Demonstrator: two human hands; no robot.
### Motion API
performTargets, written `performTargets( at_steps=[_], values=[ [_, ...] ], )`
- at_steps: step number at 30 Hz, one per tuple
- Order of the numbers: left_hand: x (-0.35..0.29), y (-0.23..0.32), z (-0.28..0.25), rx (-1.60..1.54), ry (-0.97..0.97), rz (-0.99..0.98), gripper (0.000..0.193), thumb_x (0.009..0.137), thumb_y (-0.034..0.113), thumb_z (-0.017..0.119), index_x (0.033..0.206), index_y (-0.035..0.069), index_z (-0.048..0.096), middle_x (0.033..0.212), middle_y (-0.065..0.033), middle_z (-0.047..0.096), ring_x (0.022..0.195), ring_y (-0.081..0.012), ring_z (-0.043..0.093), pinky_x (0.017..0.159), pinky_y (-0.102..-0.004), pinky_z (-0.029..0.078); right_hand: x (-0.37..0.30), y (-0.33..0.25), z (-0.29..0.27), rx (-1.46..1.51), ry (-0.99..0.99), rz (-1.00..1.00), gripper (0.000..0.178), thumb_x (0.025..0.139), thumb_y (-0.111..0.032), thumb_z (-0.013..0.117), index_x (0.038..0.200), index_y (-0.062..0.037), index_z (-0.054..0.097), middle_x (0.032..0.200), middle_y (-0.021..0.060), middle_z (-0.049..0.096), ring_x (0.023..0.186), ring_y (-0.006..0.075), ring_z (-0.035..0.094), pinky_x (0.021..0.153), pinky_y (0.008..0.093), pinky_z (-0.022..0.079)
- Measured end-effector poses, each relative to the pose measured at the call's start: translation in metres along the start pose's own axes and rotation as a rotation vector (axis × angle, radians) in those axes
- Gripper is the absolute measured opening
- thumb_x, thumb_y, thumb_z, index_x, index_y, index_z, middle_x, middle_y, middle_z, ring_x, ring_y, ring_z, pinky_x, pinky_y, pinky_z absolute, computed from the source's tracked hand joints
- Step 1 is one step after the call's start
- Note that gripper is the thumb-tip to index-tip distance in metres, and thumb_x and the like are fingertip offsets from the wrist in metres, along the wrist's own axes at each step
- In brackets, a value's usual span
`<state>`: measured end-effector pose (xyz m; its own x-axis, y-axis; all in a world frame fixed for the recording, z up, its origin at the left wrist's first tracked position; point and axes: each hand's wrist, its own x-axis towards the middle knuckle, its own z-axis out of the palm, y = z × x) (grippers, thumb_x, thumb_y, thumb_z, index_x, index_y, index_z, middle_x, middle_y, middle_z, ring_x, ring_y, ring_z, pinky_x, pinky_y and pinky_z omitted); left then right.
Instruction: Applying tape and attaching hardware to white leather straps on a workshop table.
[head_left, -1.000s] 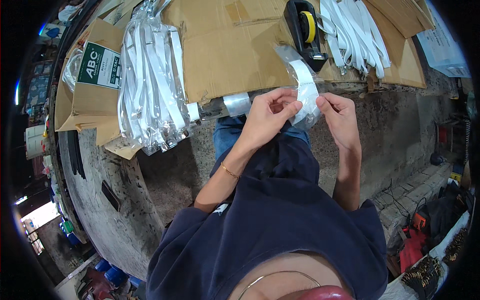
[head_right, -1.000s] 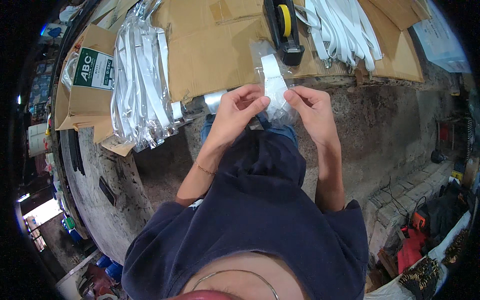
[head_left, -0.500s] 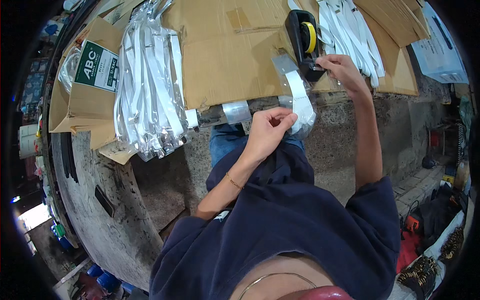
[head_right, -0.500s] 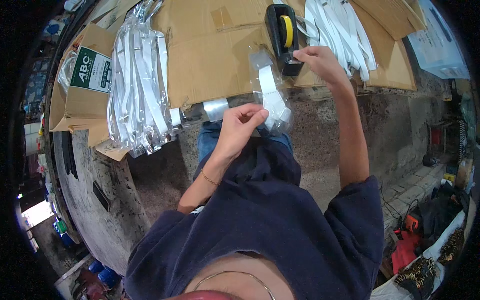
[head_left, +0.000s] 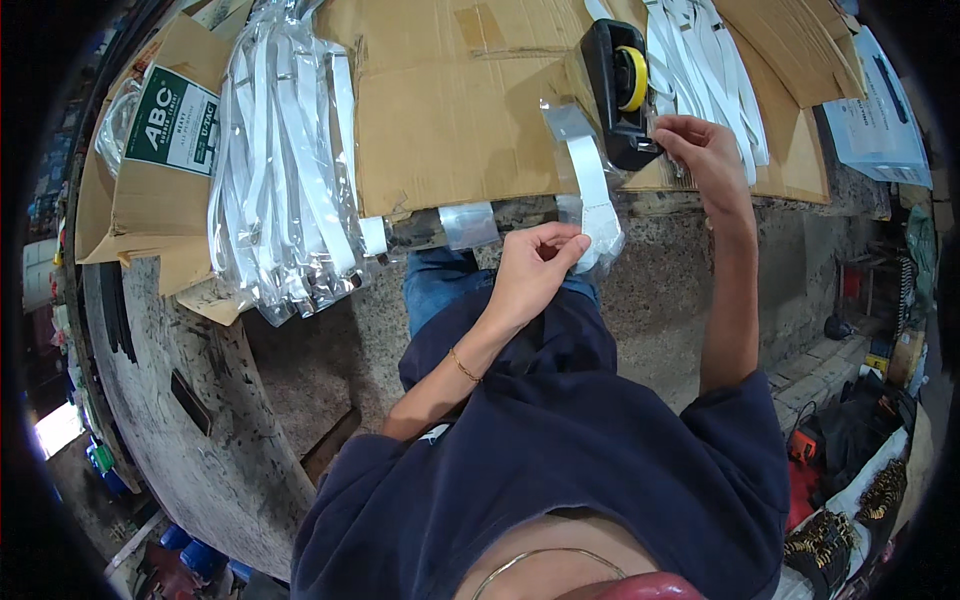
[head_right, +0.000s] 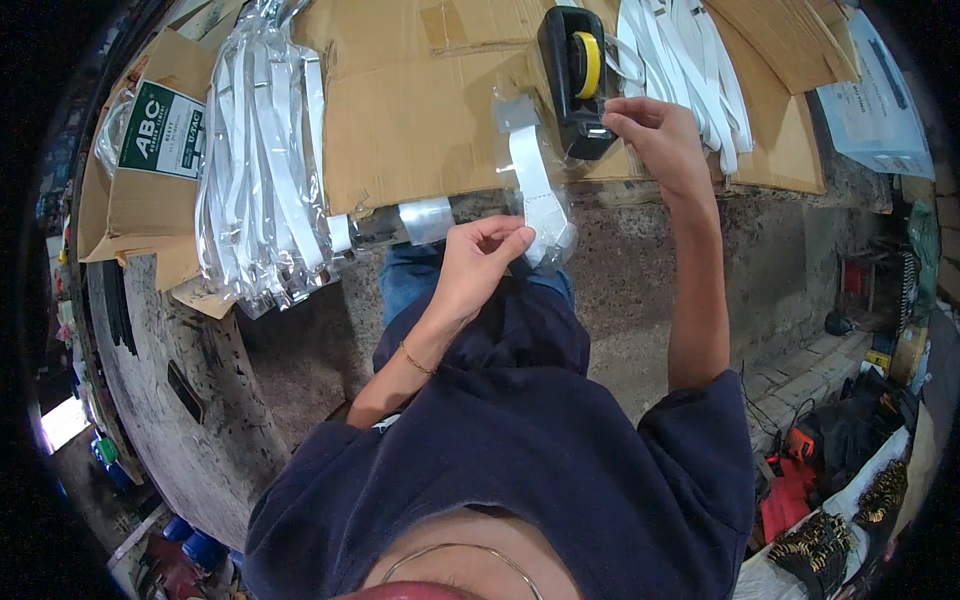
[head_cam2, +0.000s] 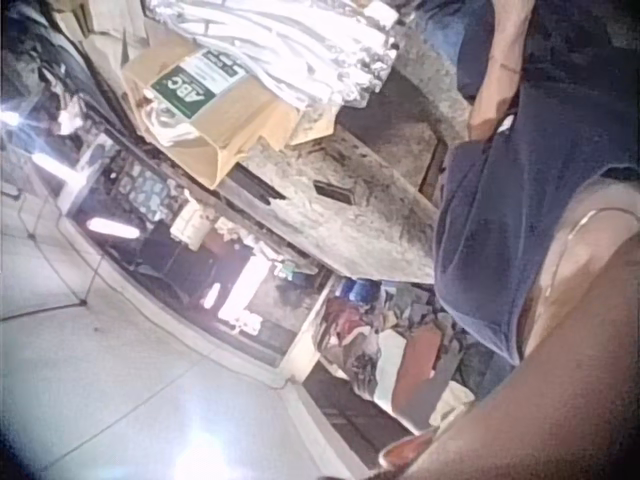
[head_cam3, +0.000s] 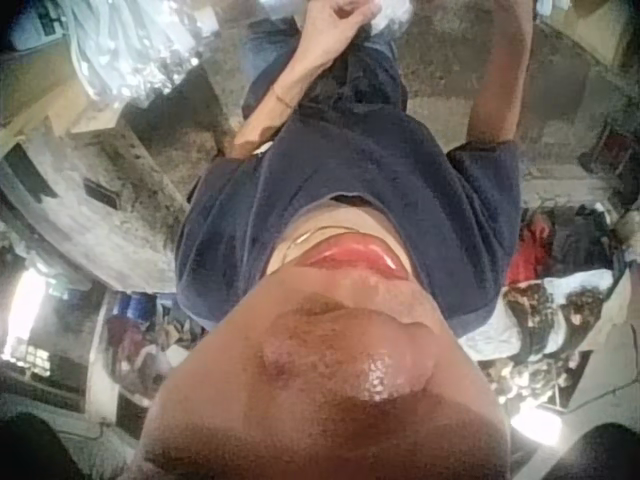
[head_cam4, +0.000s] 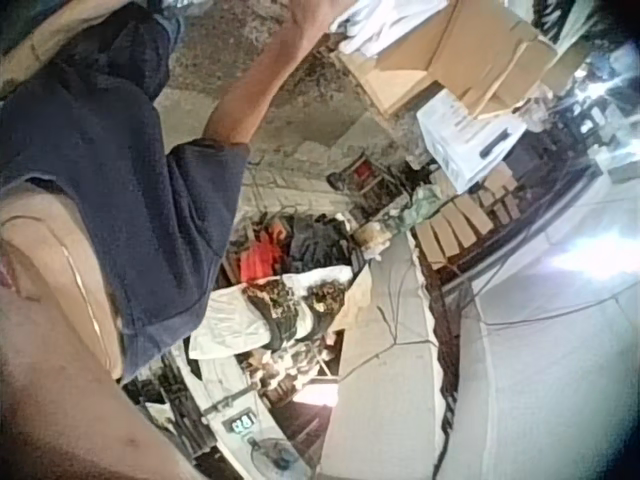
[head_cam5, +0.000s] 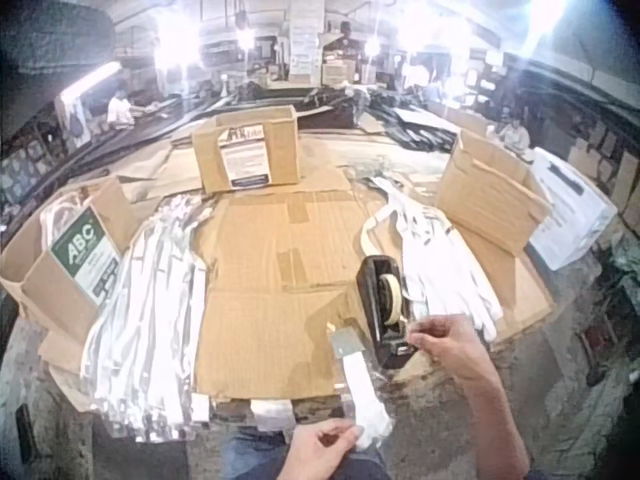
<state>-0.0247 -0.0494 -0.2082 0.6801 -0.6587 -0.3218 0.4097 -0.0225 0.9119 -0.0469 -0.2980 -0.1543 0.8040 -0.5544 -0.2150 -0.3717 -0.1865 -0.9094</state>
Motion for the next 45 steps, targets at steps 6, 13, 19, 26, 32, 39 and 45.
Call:
performTargets(
  at_steps=[6, 13, 19, 26, 32, 39, 45],
  values=[
    [0.004, -0.008, -0.003, -0.041, 0.024, -0.021, 0.019, 0.087, 0.011, 0.067, 0.099, -0.005, 0.068, 0.085, -0.0021, 0.067, 0.077, -0.0051, 0.057, 0.071, -0.0205, 0.045, -0.027, -0.001, 0.004, 0.176, 0.106, 0.036, 0.031, 0.077, -0.007, 0.074, 0.105, -0.0004, 0.063, 0.082, 0.0028, 0.065, 0.068, 0.0042, 0.051, 0.058, 0.0172, 0.037],
    [0.009, -0.005, 0.003, -0.053, 0.045, 0.015, 0.019, 0.088, 0.012, 0.065, 0.094, -0.006, 0.067, 0.075, 0.0019, 0.062, 0.067, -0.0023, 0.049, 0.059, -0.0196, 0.04, -0.039, 0.027, 0.021, 0.452, 0.092, 0.075, 0.025, 0.077, -0.006, 0.074, 0.1, -0.0028, 0.063, 0.075, -0.0035, 0.059, 0.061, 0.0024, 0.042, 0.054, 0.0178, 0.03],
    [0.01, -0.008, 0.001, -0.039, 0.016, -0.043, 0.019, 0.087, 0.01, 0.067, 0.098, -0.005, 0.068, 0.086, -0.0021, 0.067, 0.077, -0.0048, 0.057, 0.071, -0.0208, 0.045, -0.044, 0.026, 0.026, 0.489, 0.111, 0.067, 0.024, 0.078, -0.003, 0.072, 0.1, -0.0025, 0.063, 0.074, -0.0043, 0.057, 0.06, 0.0018, 0.042, 0.054, 0.0178, 0.03],
    [0.01, -0.007, 0.005, -0.04, 0.027, 0.012, 0.018, 0.088, 0.011, 0.065, 0.093, -0.006, 0.067, 0.075, 0.0021, 0.062, 0.067, -0.002, 0.049, 0.06, -0.0191, 0.039, -0.048, 0.02, 0.034, 0.417, 0.134, 0.033, 0.026, 0.081, -0.001, 0.067, 0.107, -0.0017, 0.063, 0.071, -0.0064, 0.054, 0.061, 0.0009, 0.041, 0.054, 0.0182, 0.031],
    [0.008, -0.008, 0.003, -0.064, -0.002, -0.033, 0.02, 0.087, 0.01, 0.067, 0.099, -0.005, 0.068, 0.085, -0.0018, 0.067, 0.076, -0.0046, 0.056, 0.07, -0.0204, 0.044, -0.048, 0.028, 0.042, 0.006, 0.204, -0.245, 0.027, 0.085, 0.004, 0.059, 0.11, -0.0036, 0.064, 0.067, -0.0074, 0.047, 0.057, 0.0008, 0.036, 0.05, 0.02, 0.029],
    [0.006, -0.003, 0.003, -0.086, -0.003, -0.009, 0.022, 0.087, 0.012, 0.068, 0.1, -0.006, 0.067, 0.086, -0.002, 0.067, 0.076, -0.0044, 0.056, 0.071, -0.0201, 0.044, -0.048, 0.027, 0.038, -0.067, 0.189, -0.249, 0.029, 0.085, 0.003, 0.059, 0.113, -0.0042, 0.063, 0.067, -0.0064, 0.05, 0.058, 0.0009, 0.038, 0.052, 0.0195, 0.031],
    [0.003, -0.005, 0.002, -0.08, -0.009, 0.002, 0.022, 0.087, 0.013, 0.068, 0.1, -0.005, 0.067, 0.086, -0.0024, 0.067, 0.076, -0.0044, 0.056, 0.07, -0.0204, 0.044, -0.045, 0.019, 0.019, 0.415, -0.008, 0.038, 0.035, 0.084, 0.0, 0.062, 0.118, -0.0015, 0.061, 0.07, -0.0057, 0.052, 0.062, 0.0015, 0.042, 0.057, 0.0184, 0.035]
  ],
)
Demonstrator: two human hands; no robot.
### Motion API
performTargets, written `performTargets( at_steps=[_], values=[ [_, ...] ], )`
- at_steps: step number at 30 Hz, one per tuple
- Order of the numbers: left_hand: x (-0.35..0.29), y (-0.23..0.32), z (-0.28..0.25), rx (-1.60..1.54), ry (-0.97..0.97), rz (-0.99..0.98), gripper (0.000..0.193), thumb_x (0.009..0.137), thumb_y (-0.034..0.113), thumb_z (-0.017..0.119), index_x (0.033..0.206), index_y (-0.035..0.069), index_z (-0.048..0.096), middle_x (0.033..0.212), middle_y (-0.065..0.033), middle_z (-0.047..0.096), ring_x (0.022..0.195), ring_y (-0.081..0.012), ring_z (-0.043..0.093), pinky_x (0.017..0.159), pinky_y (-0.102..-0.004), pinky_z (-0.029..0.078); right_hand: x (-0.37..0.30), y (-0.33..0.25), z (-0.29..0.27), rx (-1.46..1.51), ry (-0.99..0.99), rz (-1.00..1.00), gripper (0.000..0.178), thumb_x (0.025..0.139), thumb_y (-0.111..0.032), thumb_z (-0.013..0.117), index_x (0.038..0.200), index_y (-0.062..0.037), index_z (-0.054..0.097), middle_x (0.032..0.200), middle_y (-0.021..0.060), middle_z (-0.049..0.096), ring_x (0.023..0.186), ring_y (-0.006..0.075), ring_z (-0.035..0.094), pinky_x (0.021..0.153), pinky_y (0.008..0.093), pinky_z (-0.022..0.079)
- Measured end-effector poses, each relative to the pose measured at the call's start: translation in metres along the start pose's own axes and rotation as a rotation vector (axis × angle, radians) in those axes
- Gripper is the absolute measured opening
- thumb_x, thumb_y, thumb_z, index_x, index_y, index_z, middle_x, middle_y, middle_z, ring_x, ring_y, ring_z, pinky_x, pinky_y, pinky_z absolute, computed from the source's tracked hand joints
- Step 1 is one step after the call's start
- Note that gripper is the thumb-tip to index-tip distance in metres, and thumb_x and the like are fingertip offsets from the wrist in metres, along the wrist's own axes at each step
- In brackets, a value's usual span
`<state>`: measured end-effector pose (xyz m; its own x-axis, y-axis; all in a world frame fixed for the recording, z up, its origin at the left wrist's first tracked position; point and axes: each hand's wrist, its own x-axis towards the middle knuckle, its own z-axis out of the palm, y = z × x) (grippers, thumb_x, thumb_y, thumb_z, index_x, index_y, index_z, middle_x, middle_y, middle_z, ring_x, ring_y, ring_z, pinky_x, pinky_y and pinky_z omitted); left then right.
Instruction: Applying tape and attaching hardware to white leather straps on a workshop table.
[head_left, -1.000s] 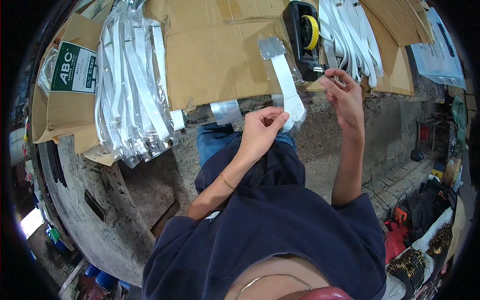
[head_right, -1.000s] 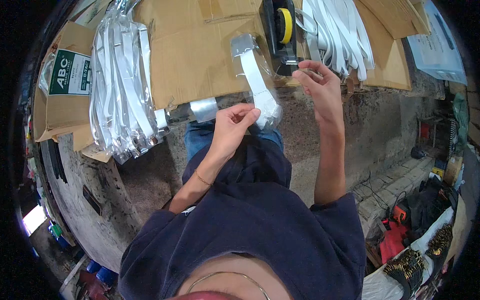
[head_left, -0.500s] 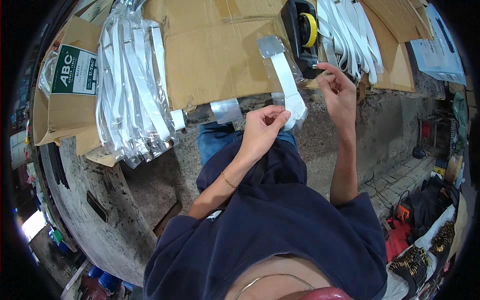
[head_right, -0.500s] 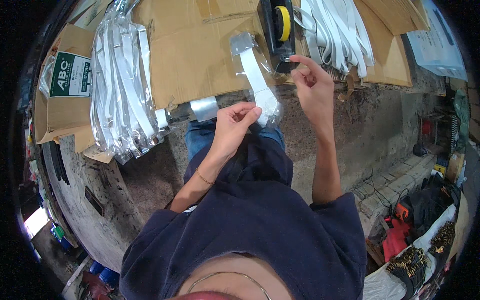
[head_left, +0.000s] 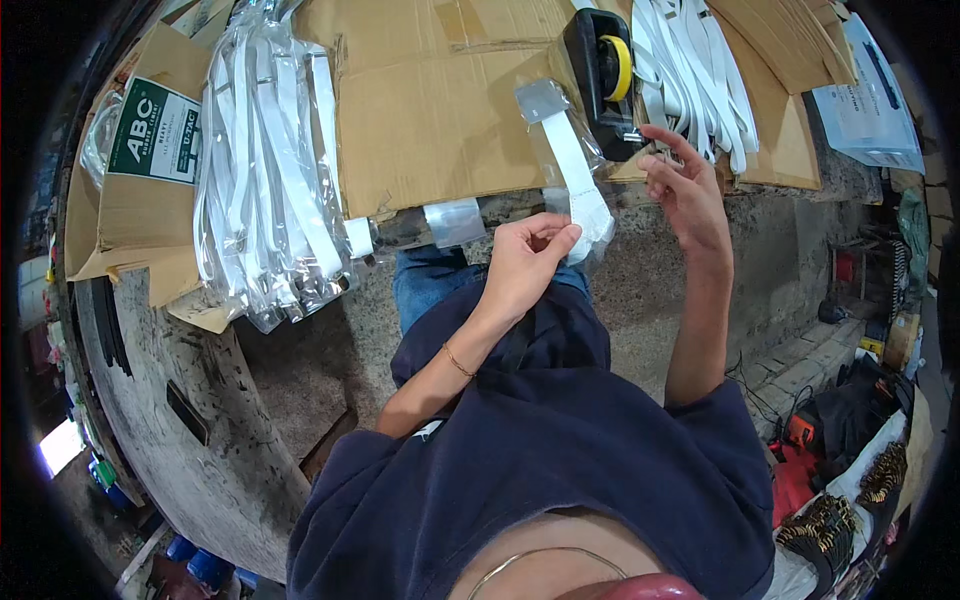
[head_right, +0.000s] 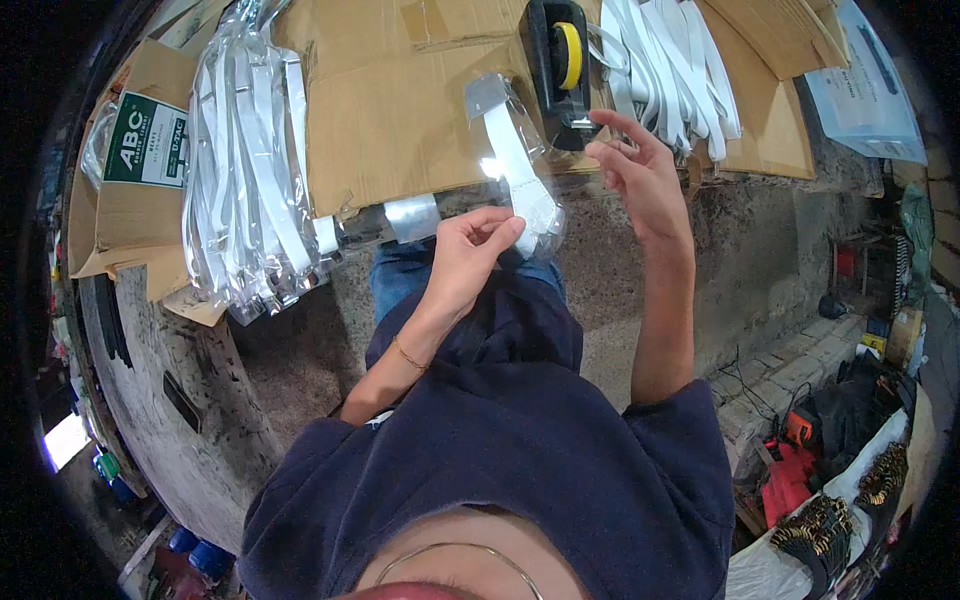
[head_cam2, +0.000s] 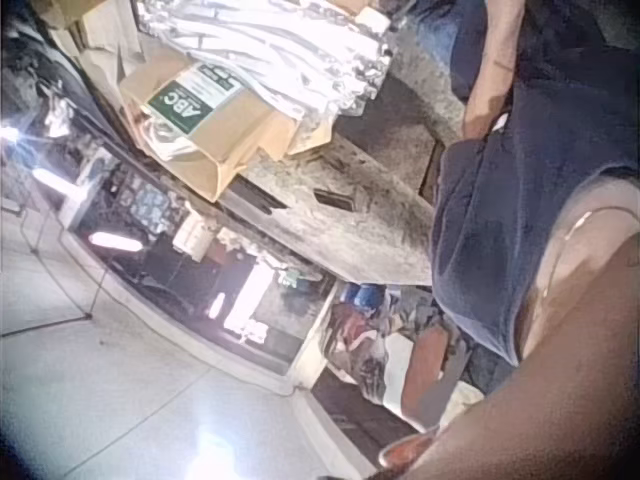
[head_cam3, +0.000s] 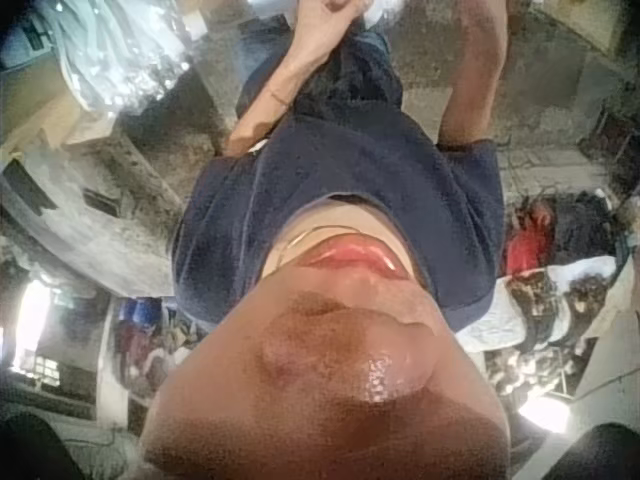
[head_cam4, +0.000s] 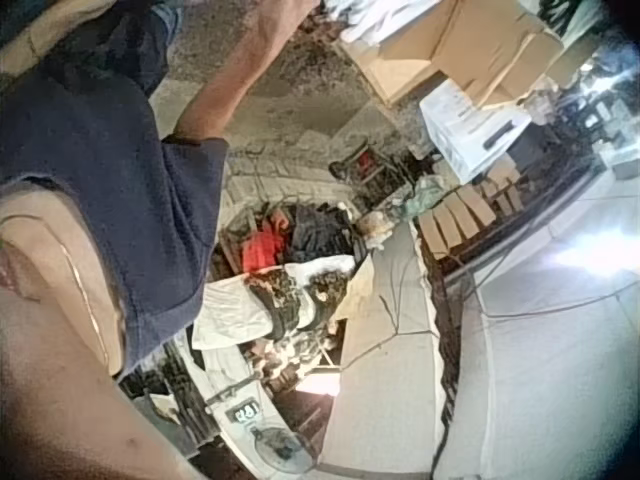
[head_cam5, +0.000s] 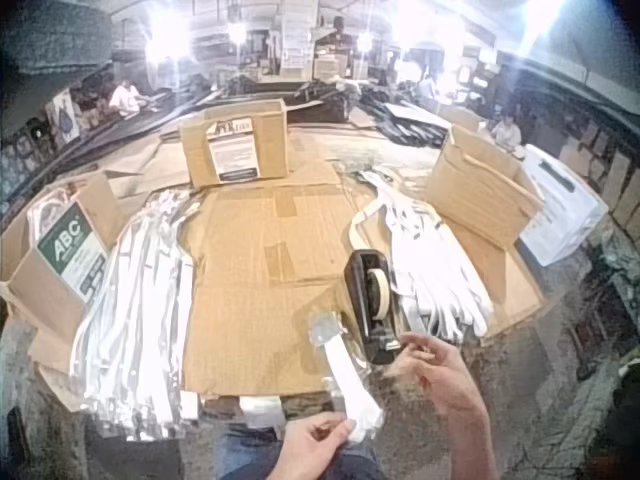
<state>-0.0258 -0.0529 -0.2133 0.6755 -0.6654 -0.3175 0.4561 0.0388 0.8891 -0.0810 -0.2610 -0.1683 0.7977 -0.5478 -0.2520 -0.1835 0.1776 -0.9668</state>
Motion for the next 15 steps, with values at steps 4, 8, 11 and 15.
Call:
performTargets(
  at_steps=[4, 8, 11, 15],
  values=[
    [0.002, -0.004, -0.002, 0.001, -0.003, -0.005, 0.022, 0.087, 0.013, 0.068, 0.099, -0.005, 0.067, 0.085, -0.0024, 0.067, 0.075, -0.0045, 0.056, 0.07, -0.0206, 0.044, 0.0, 0.0, 0.0, 0.261, -0.04, 0.1, 0.039, 0.084, -0.002, 0.063, 0.122, -0.0013, 0.059, 0.071, -0.0062, 0.052, 0.061, 0.0028, 0.04, 0.056, 0.018, 0.033],
    [0.003, -0.001, 0.001, -0.009, 0.02, -0.011, 0.022, 0.087, 0.012, 0.068, 0.099, -0.005, 0.067, 0.084, -0.002, 0.067, 0.074, -0.0046, 0.056, 0.069, -0.0204, 0.044, -0.004, -0.001, 0.006, -0.036, 0.025, 0.021, 0.039, 0.083, -0.001, 0.062, 0.123, -0.0016, 0.059, 0.07, -0.0068, 0.049, 0.061, 0.002, 0.039, 0.056, 0.0186, 0.033],
    [0.003, 0.0, 0.002, 0.012, 0.026, -0.025, 0.022, 0.086, 0.012, 0.068, 0.099, -0.005, 0.067, 0.083, -0.0016, 0.067, 0.074, -0.0044, 0.056, 0.068, -0.0199, 0.044, -0.007, 0.001, 0.01, -0.25, 0.062, -0.05, 0.04, 0.084, 0.001, 0.06, 0.123, -0.0037, 0.06, 0.067, -0.0072, 0.046, 0.06, 0.0015, 0.037, 0.054, 0.0192, 0.032],
    [0.003, -0.001, 0.003, -0.007, 0.016, -0.017, 0.022, 0.086, 0.013, 0.069, 0.098, -0.005, 0.067, 0.083, -0.0014, 0.066, 0.074, -0.004, 0.055, 0.068, -0.0198, 0.043, -0.01, 0.009, 0.012, -0.523, 0.101, -0.222, 0.042, 0.084, 0.003, 0.057, 0.124, -0.0072, 0.06, 0.065, -0.0076, 0.044, 0.058, 0.0019, 0.036, 0.054, 0.0194, 0.033]
  ],
)
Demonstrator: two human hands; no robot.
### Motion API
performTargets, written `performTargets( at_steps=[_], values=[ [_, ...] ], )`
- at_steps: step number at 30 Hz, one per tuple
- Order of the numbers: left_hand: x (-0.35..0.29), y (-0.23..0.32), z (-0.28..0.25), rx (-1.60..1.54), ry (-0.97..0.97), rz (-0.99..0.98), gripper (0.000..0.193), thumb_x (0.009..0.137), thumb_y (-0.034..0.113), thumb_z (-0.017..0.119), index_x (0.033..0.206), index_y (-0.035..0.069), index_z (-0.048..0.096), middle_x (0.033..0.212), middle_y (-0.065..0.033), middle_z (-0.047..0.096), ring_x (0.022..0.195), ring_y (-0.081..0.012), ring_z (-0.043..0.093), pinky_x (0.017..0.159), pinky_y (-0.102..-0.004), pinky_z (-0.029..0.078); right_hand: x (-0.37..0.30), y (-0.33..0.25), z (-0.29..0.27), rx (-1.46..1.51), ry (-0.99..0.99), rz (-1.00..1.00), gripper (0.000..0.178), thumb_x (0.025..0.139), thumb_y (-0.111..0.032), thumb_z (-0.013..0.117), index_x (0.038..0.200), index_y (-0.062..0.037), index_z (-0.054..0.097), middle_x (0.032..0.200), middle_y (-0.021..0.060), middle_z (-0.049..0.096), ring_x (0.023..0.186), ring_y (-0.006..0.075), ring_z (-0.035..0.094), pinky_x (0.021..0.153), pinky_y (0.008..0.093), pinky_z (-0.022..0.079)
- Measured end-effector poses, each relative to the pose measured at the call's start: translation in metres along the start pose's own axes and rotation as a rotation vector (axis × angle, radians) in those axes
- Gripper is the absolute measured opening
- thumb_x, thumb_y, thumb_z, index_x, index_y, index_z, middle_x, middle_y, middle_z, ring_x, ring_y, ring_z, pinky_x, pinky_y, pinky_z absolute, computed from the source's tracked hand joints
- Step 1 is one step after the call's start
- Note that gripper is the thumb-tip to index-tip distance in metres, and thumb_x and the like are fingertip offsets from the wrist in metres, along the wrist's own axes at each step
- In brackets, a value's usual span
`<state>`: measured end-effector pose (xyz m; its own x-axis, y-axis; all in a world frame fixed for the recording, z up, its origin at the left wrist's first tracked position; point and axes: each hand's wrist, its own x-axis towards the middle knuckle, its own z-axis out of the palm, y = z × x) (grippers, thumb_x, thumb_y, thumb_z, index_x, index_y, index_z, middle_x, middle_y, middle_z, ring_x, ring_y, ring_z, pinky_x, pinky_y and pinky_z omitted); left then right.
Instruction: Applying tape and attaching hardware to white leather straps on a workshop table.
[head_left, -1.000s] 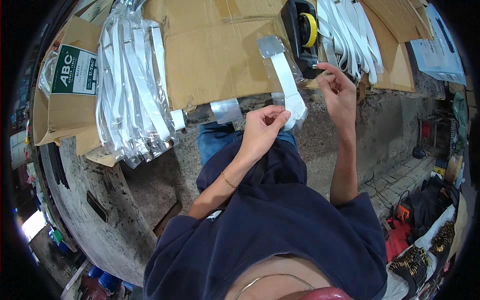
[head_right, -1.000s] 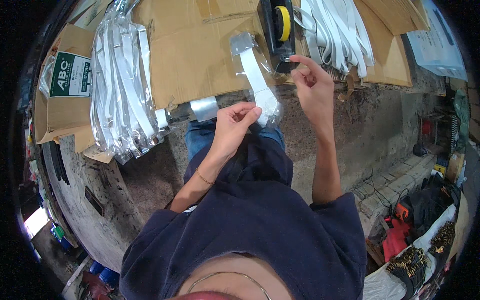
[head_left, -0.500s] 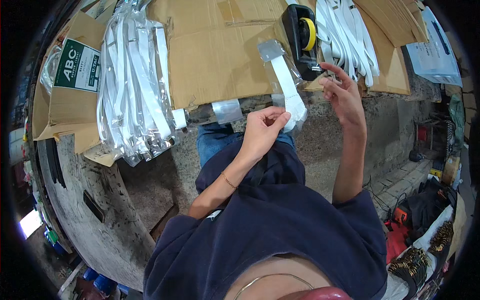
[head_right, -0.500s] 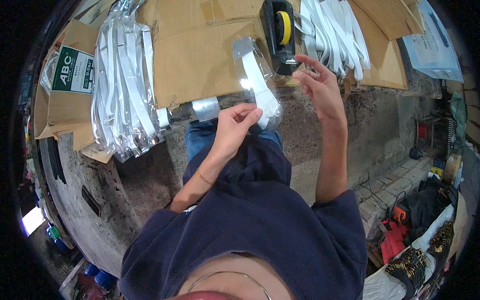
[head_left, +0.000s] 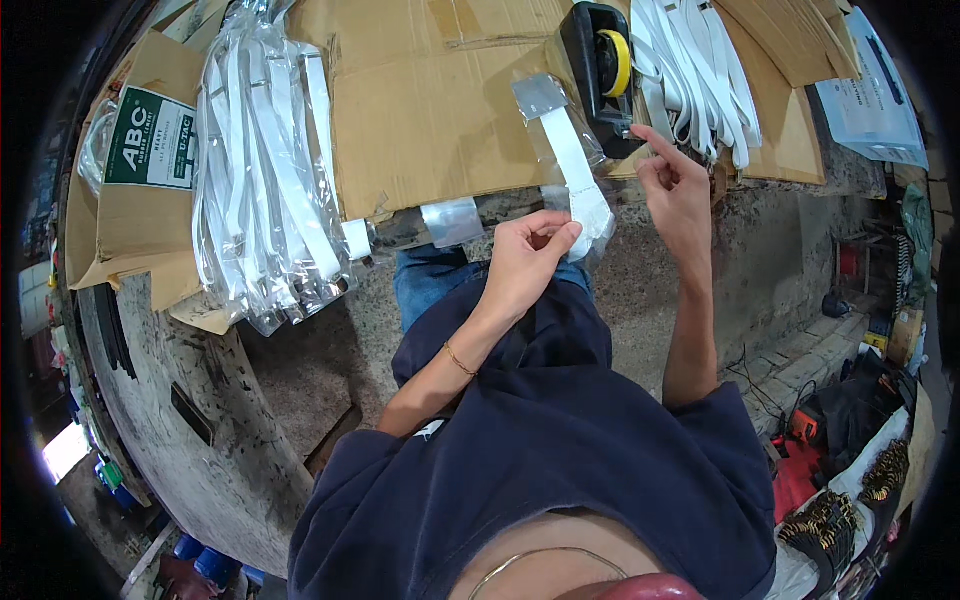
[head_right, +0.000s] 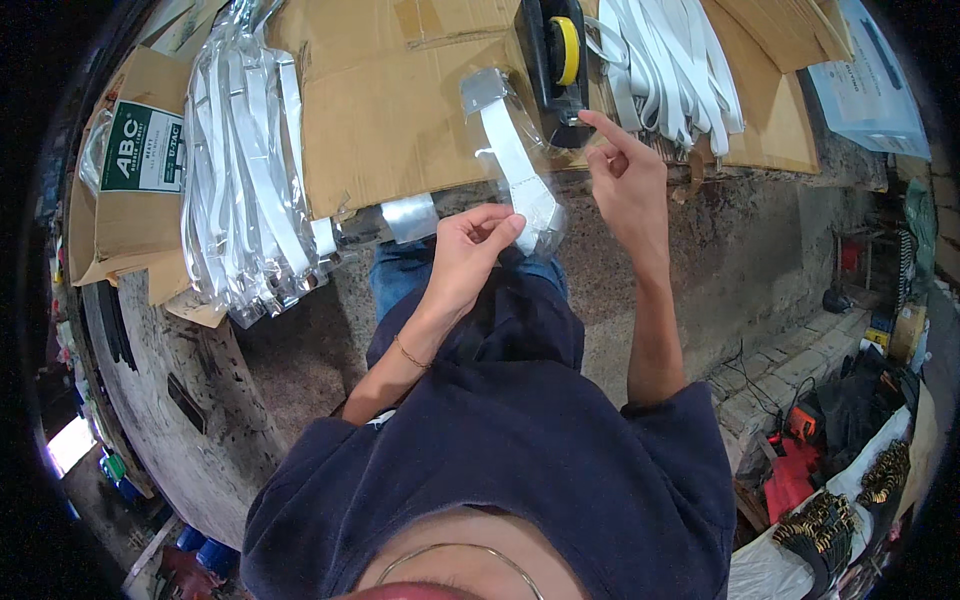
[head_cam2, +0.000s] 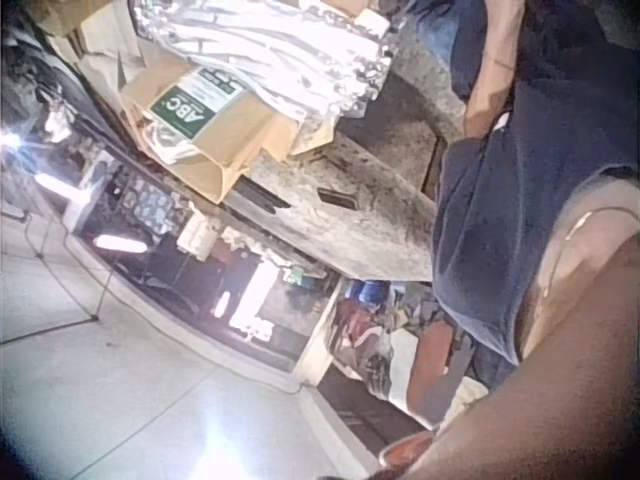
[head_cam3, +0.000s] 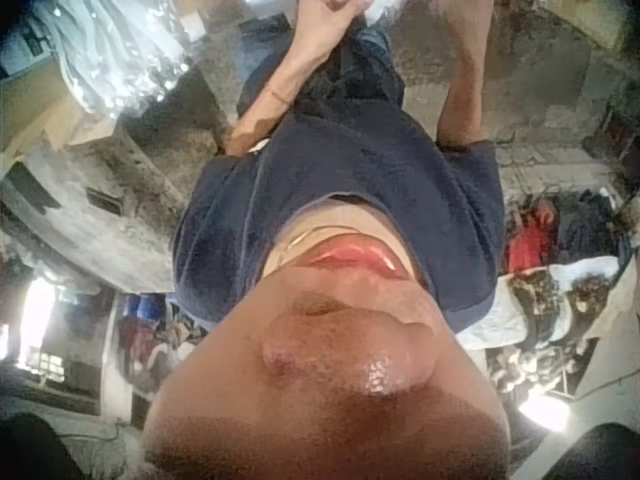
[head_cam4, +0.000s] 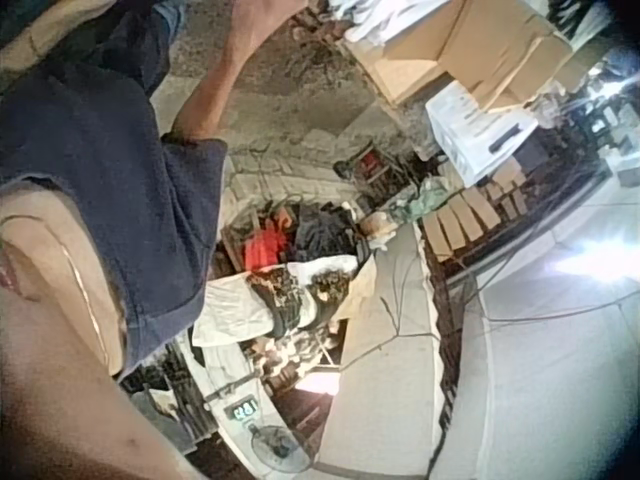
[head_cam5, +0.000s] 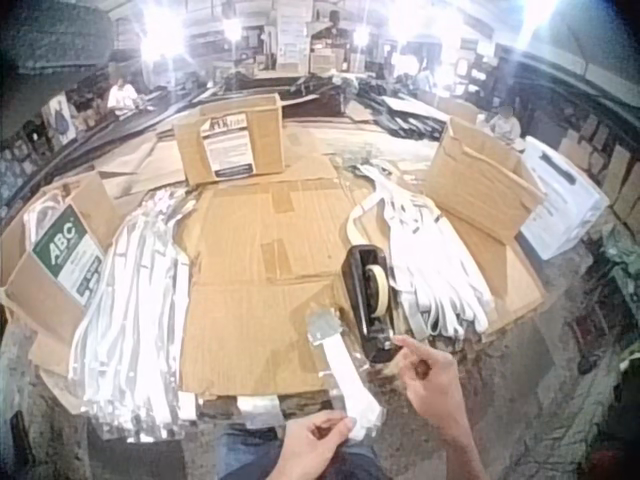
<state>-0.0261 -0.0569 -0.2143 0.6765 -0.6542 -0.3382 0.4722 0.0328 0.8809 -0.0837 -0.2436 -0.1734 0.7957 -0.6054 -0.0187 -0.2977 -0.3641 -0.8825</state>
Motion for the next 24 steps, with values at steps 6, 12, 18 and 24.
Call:
performTargets(
  at_steps=[6, 12, 18, 24],
  values=[
    [0.002, 0.007, 0.004, 0.009, -0.009, -0.002, 0.022, 0.086, 0.013, 0.069, 0.099, -0.005, 0.067, 0.084, -0.0014, 0.066, 0.074, -0.0041, 0.055, 0.068, -0.02, 0.044, -0.029, -0.004, -0.002, 0.131, 0.036, 0.031, 0.045, 0.084, 0.004, 0.059, 0.128, -0.0058, 0.056, 0.072, -0.0046, 0.053, 0.064, 0.0028, 0.045, 0.06, 0.0185, 0.04],
    [0.002, 0.003, 0.005, -0.025, -0.016, 0.017, 0.02, 0.087, 0.009, 0.066, 0.101, -0.006, 0.067, 0.09, -0.0046, 0.068, 0.08, -0.006, 0.059, 0.074, -0.021, 0.046, -0.055, -0.016, 0.016, 0.511, 0.162, 0.069, 0.052, 0.081, 0.005, 0.066, 0.128, -0.0005, 0.044, 0.097, 0.0052, 0.063, 0.092, 0.0102, 0.06, 0.079, 0.0212, 0.048],
    [-0.002, 0.007, 0.011, -0.106, -0.038, 0.053, 0.021, 0.087, 0.007, 0.066, 0.103, -0.006, 0.065, 0.088, -0.0047, 0.068, 0.078, -0.0057, 0.058, 0.072, -0.0201, 0.045, -0.045, -0.003, 0.017, 0.607, 0.028, 0.128, 0.067, 0.078, 0.008, 0.067, 0.135, -0.0045, 0.035, 0.106, 0.0108, 0.058, 0.088, 0.0141, 0.061, 0.076, 0.0244, 0.05],
    [-0.004, 0.005, 0.013, -0.121, -0.042, 0.076, 0.022, 0.088, 0.006, 0.065, 0.106, -0.006, 0.062, 0.085, -0.0039, 0.068, 0.075, -0.004, 0.056, 0.067, -0.0192, 0.044, -0.049, -0.005, 0.022, 0.625, 0.208, 0.082, 0.059, 0.08, 0.009, 0.065, 0.132, -0.0023, 0.04, 0.101, 0.0097, 0.061, 0.084, 0.0134, 0.061, 0.072, 0.0239, 0.05]
  ],
)
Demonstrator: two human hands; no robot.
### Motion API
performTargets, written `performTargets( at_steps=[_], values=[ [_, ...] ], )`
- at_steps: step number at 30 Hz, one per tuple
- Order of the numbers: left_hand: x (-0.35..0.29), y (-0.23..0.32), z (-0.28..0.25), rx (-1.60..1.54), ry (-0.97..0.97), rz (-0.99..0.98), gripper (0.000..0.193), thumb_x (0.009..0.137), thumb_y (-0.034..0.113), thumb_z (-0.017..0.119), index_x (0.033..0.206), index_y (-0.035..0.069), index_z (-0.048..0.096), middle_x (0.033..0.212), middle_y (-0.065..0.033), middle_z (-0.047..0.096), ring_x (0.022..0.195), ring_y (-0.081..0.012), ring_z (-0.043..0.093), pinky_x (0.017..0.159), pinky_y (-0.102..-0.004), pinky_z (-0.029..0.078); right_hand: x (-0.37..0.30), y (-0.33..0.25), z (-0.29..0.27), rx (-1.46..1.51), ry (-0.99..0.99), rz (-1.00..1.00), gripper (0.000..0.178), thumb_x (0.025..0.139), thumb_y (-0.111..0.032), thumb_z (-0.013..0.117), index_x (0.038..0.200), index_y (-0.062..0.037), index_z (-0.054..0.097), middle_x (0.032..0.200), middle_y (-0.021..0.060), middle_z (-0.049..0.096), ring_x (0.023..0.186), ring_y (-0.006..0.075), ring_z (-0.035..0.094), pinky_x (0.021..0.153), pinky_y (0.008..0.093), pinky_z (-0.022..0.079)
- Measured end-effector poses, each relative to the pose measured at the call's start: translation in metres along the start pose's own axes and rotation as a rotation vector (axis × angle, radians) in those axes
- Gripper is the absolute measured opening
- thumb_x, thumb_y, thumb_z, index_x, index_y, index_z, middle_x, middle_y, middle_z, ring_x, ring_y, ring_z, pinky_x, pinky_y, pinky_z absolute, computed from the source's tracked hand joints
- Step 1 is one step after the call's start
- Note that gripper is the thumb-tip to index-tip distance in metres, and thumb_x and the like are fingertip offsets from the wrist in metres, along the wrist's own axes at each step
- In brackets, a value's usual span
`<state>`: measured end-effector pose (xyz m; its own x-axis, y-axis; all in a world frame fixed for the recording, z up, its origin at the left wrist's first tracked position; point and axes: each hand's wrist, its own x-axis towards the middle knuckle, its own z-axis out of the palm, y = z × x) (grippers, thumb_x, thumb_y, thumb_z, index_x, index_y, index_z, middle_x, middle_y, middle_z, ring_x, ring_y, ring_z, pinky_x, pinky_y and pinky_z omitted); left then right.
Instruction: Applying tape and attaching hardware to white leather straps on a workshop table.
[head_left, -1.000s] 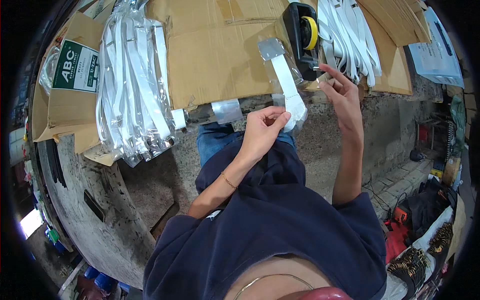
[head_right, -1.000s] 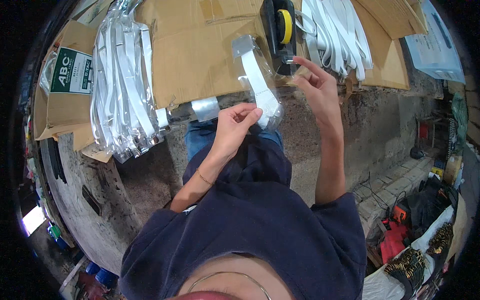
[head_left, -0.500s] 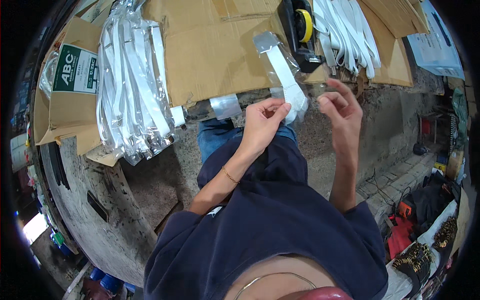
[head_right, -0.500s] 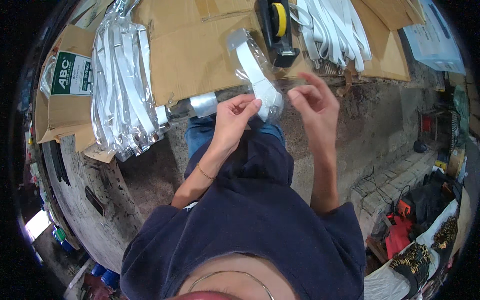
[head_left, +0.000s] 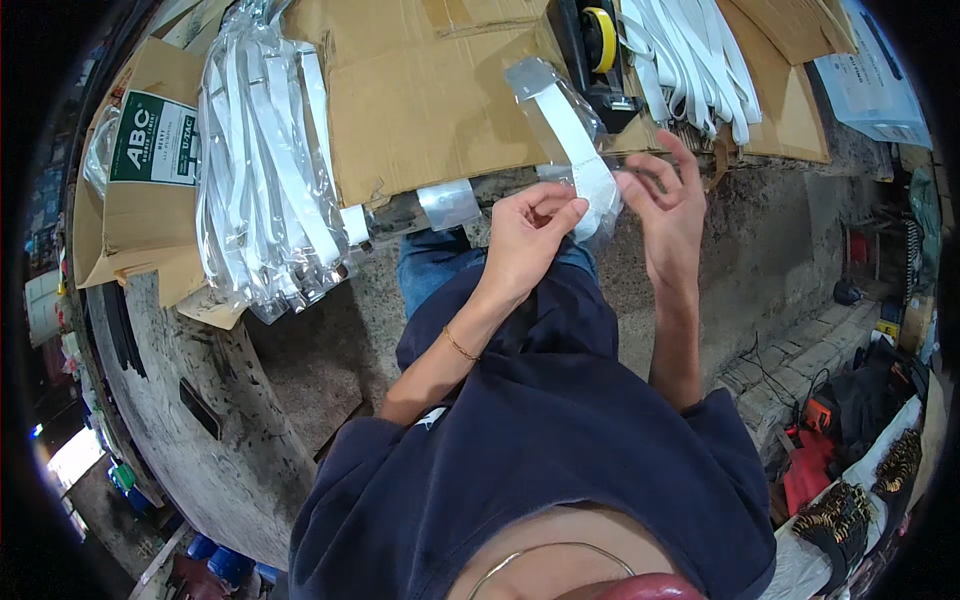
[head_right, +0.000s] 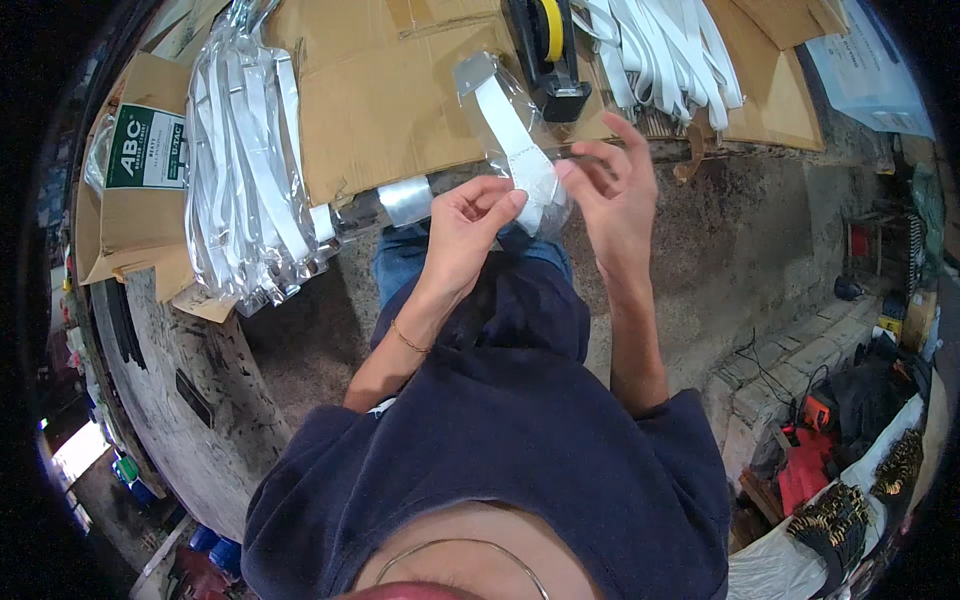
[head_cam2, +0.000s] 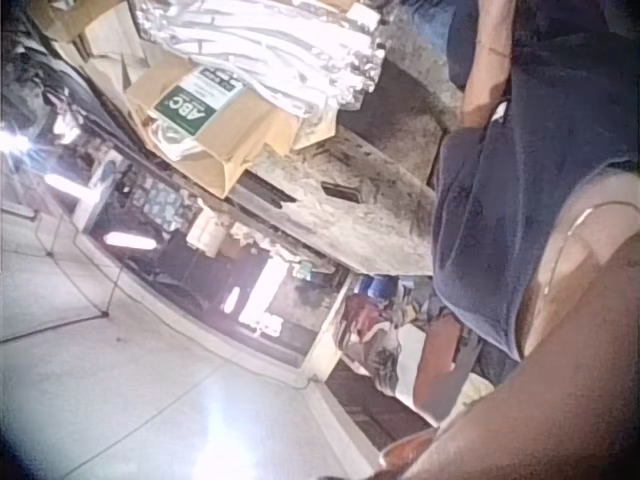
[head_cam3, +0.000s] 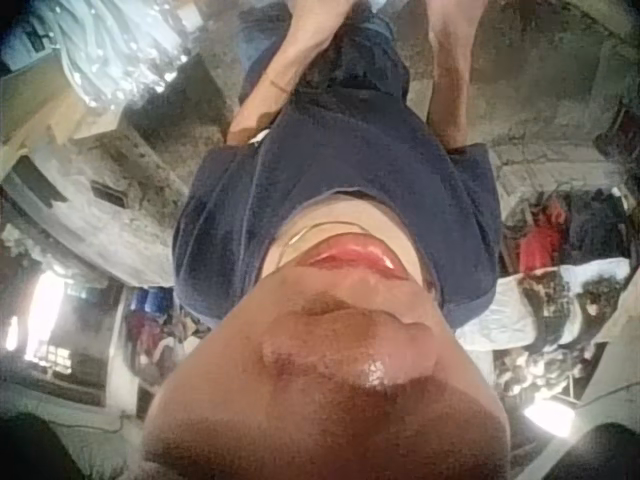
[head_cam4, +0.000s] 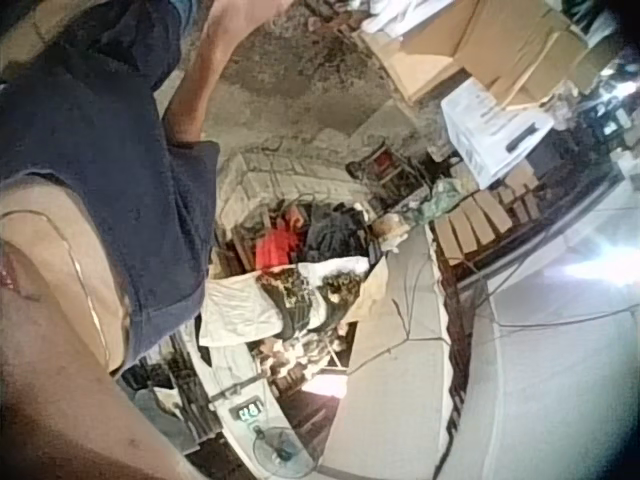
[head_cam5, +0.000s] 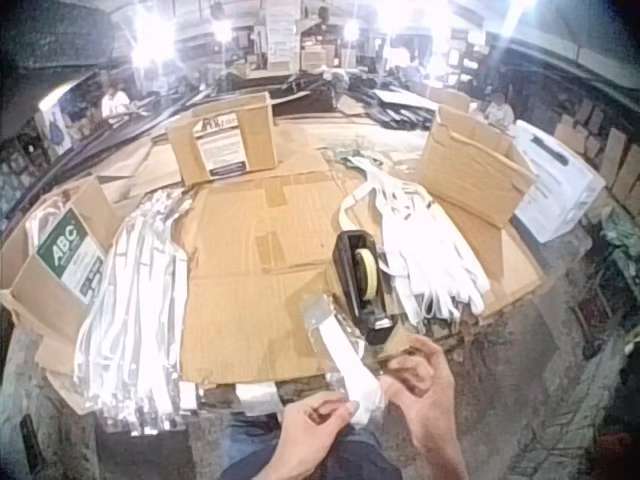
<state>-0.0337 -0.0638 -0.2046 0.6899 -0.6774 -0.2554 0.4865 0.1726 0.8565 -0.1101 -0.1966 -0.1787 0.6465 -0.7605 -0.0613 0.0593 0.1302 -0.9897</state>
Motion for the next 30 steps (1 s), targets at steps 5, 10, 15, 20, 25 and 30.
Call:
performTargets(
  at_steps=[5, 10, 15, 20, 25, 30],
  values=[
    [0.002, -0.005, -0.001, 0.036, -0.009, 0.003, 0.018, 0.088, 0.005, 0.064, 0.103, -0.005, 0.062, 0.086, -0.0039, 0.068, 0.076, -0.0037, 0.056, 0.067, -0.0189, 0.043, -0.019, -0.022, -0.005, 0.067, 0.107, 0.038, 0.033, 0.083, 0.005, 0.063, 0.115, 0.0028, 0.054, 0.088, 0.0085, 0.065, 0.069, 0.0102, 0.058, 0.062, 0.0217, 0.047],
    [0.0, -0.009, 0.007, -0.013, 0.035, 0.045, 0.016, 0.089, 0.005, 0.063, 0.102, -0.004, 0.062, 0.089, -0.0038, 0.068, 0.077, -0.0033, 0.056, 0.068, -0.019, 0.043, -0.031, -0.014, 0.008, 0.098, 0.07, 0.245, 0.023, 0.08, 0.003, 0.068, 0.101, 0.002, 0.06, 0.078, 0.0066, 0.066, 0.054, 0.0069, 0.052, 0.046, 0.0192, 0.036],
    [0.0, -0.01, 0.008, -0.022, 0.057, 0.045, 0.016, 0.089, 0.006, 0.063, 0.102, -0.004, 0.061, 0.089, -0.0041, 0.068, 0.077, -0.0034, 0.056, 0.068, -0.019, 0.043, -0.032, -0.011, 0.012, 0.056, 0.096, 0.245, 0.016, 0.079, 0.003, 0.069, 0.094, -0.0007, 0.062, 0.078, 0.0053, 0.067, 0.051, 0.005, 0.05, 0.044, 0.0178, 0.034],
    [-0.001, -0.01, 0.008, -0.01, 0.071, 0.063, 0.016, 0.09, 0.006, 0.063, 0.102, -0.004, 0.061, 0.089, -0.004, 0.068, 0.077, -0.0034, 0.056, 0.067, -0.0189, 0.043, -0.031, -0.008, 0.013, 0.039, 0.068, 0.211, 0.012, 0.08, 0.004, 0.068, 0.091, 0.0, 0.066, 0.079, 0.0053, 0.067, 0.052, 0.0045, 0.05, 0.045, 0.0175, 0.035],
    [-0.001, -0.015, 0.009, -0.004, 0.077, 0.1, 0.016, 0.09, 0.006, 0.063, 0.102, -0.004, 0.061, 0.088, -0.0038, 0.067, 0.076, -0.0036, 0.056, 0.067, -0.0193, 0.044, -0.03, -0.007, 0.015, 0.002, 0.075, 0.215, 0.013, 0.08, 0.003, 0.069, 0.093, 0.0011, 0.067, 0.08, 0.0057, 0.067, 0.053, 0.0044, 0.049, 0.045, 0.0177, 0.036],
    [-0.002, -0.015, 0.012, 0.02, 0.096, 0.114, 0.016, 0.09, 0.006, 0.063, 0.101, -0.004, 0.06, 0.088, -0.0038, 0.067, 0.077, -0.0042, 0.057, 0.068, -0.02, 0.045, -0.03, -0.006, 0.015, -0.032, 0.089, 0.234, 0.017, 0.081, 0.001, 0.069, 0.097, 0.0024, 0.069, 0.08, 0.0035, 0.066, 0.053, 0.0039, 0.048, 0.046, 0.0169, 0.035]
  ],
)
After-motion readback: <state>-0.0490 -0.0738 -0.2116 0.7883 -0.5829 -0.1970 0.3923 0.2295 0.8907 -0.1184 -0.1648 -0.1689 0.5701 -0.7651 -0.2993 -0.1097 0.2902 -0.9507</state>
